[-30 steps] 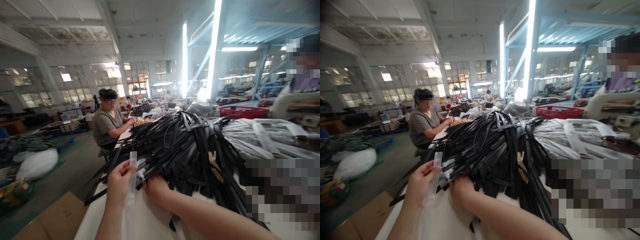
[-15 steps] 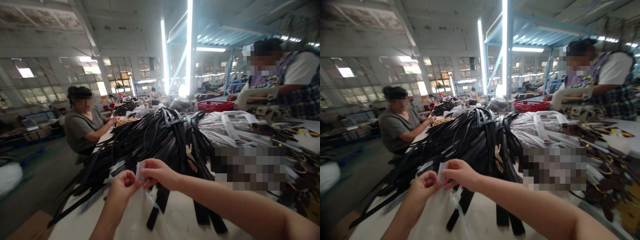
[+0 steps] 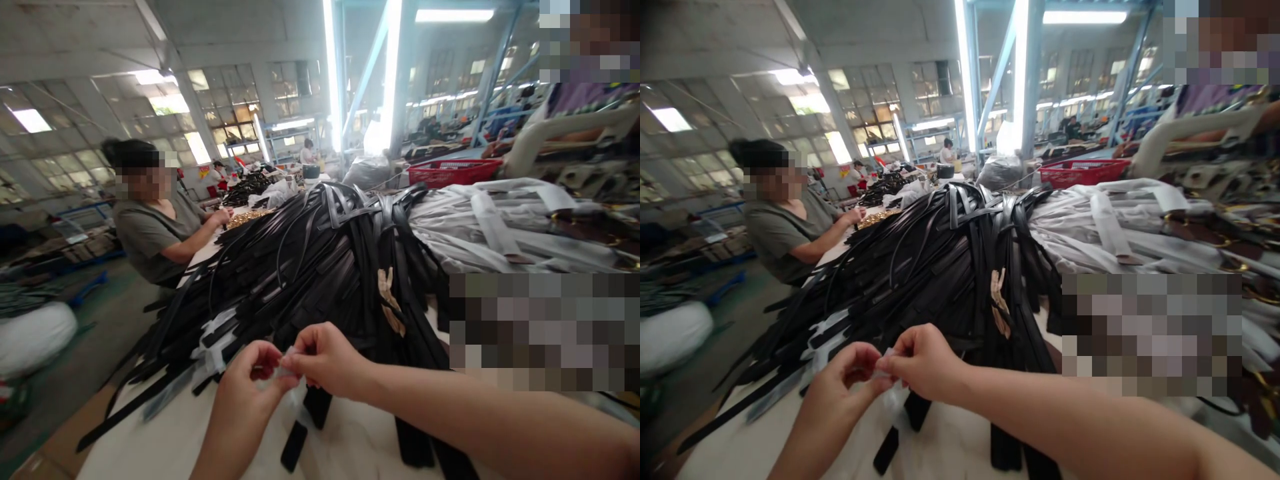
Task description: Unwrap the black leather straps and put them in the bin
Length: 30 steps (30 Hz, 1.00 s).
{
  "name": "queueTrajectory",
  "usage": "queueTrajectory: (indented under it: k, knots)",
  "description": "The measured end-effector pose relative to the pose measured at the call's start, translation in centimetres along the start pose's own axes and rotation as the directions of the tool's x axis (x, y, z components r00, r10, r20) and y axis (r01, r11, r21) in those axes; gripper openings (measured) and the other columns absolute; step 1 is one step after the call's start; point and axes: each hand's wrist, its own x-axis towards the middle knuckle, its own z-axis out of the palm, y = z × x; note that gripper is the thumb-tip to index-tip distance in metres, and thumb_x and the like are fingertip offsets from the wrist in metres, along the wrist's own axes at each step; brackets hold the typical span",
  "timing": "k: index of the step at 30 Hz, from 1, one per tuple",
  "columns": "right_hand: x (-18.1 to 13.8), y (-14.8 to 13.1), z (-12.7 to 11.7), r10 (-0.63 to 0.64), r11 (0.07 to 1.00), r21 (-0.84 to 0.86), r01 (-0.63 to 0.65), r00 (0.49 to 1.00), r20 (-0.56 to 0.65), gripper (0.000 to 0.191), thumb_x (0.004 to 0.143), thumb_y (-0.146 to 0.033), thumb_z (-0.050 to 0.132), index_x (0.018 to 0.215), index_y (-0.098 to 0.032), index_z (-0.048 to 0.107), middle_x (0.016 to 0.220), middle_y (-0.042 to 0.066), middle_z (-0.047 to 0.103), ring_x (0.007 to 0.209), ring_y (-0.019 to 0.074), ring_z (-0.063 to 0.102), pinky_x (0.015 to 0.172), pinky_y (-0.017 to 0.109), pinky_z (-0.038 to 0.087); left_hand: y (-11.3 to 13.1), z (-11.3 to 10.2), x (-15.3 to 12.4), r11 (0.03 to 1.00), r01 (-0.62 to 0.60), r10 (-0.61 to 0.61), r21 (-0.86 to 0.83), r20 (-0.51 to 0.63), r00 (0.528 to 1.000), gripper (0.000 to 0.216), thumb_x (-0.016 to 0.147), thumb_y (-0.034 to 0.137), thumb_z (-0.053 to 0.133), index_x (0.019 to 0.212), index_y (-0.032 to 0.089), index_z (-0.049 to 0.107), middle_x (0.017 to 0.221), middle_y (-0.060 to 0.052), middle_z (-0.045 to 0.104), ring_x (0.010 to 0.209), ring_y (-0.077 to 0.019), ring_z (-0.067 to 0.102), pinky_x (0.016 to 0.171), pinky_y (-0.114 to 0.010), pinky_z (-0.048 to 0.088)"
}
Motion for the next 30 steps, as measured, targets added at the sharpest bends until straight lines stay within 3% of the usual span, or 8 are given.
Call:
queueTrajectory:
  k: [5,10,14,17,20,22,27,30]
  knots:
    - [-0.4,0.5,-0.1,0.003,1.000,0.020,-0.003,1.000,0.011,0.050,0.054,-0.054,0.082,0.054,-0.016,0.050,0.044,-0.005,0.053,0.036,0.0035,0.041,0.034,0.016,0.027,0.1,0.5,-0.3,1.000,0.024,-0.024,-0.020,0.010,1.000,0.018,0.069,0.038,0.070,0.072,0.021,0.065,0.069,-0.002,0.068,0.068,-0.0227,0.065,0.063,-0.029,0.049]
    - [-0.1,0.7,-0.4,0.003,0.994,0.107,-0.014,0.995,0.100,0.051,0.048,-0.057,0.082,0.061,-0.014,0.057,0.050,-0.003,0.056,0.042,0.0062,0.049,0.042,0.019,0.041,-0.7,-0.1,0.0,0.995,0.029,-0.028,-0.101,0.010,1.000,0.025,0.072,0.044,0.068,0.078,0.020,0.072,0.078,-0.006,0.073,0.076,-0.0253,0.067,0.069,-0.030,0.051]
    - [-0.3,1.3,0.0,-0.006,1.000,-0.005,0.007,0.989,0.147,0.041,0.061,-0.050,0.076,0.062,-0.014,0.056,0.050,-0.003,0.055,0.043,0.0077,0.049,0.043,0.020,0.042,-1.2,-0.4,0.1,0.984,0.046,-0.032,-0.170,0.086,0.996,0.031,0.070,0.042,0.071,0.090,0.019,0.074,0.092,-0.009,0.074,0.086,-0.0279,0.068,0.076,-0.032,0.053]
    - [-0.8,1.8,0.3,-0.125,0.966,-0.203,0.162,0.975,0.183,0.024,0.073,-0.029,0.065,0.058,-0.015,0.053,0.048,-0.005,0.049,0.043,0.0063,0.044,0.041,0.017,0.034,-1.2,-0.3,0.0,0.981,0.036,-0.010,-0.191,0.134,0.991,0.030,0.067,0.036,0.075,0.092,0.020,0.075,0.092,-0.009,0.074,0.085,-0.0277,0.068,0.075,-0.032,0.054]
    - [-1.0,1.8,0.4,-0.358,0.839,-0.357,0.410,0.911,0.205,0.017,0.070,-0.010,0.057,0.054,-0.014,0.053,0.050,-0.006,0.043,0.047,0.0046,0.037,0.043,0.016,0.026,-1.1,-0.3,-0.1,0.988,-0.026,0.046,-0.150,0.136,0.990,0.020,0.073,0.032,0.069,0.087,0.020,0.076,0.085,-0.007,0.074,0.081,-0.0258,0.069,0.073,-0.032,0.054]
    - [-0.9,1.6,0.4,-0.413,0.815,-0.354,0.458,0.889,0.200,0.013,0.068,-0.008,0.056,0.056,-0.013,0.058,0.053,-0.005,0.046,0.050,0.0051,0.039,0.045,0.016,0.027,-1.0,-0.4,0.0,0.990,-0.038,0.050,-0.133,0.090,0.995,0.022,0.075,0.034,0.067,0.089,0.020,0.076,0.086,-0.007,0.074,0.083,-0.0256,0.068,0.075,-0.032,0.053]
    - [-0.5,0.9,0.5,-0.306,0.904,-0.259,0.340,0.938,0.164,0.012,0.074,-0.018,0.060,0.068,-0.011,0.068,0.056,-0.001,0.058,0.049,0.0083,0.050,0.045,0.017,0.036,-1.0,-0.4,-0.2,0.985,0.024,-0.019,-0.172,0.028,0.999,0.035,0.073,0.034,0.065,0.103,0.016,0.070,0.086,-0.007,0.073,0.082,-0.0254,0.069,0.076,-0.033,0.054]
    - [-0.1,-0.4,-0.8,-0.298,0.852,-0.374,0.367,0.926,0.232,0.014,0.078,-0.020,0.061,0.077,-0.012,0.072,0.062,0.002,0.065,0.054,0.0117,0.058,0.048,0.019,0.042,-1.1,-0.4,-0.2,0.992,0.009,-0.014,-0.127,-0.036,0.999,0.041,0.073,0.030,0.062,0.110,0.014,0.066,0.076,-0.004,0.070,0.072,-0.0235,0.066,0.073,-0.034,0.052]
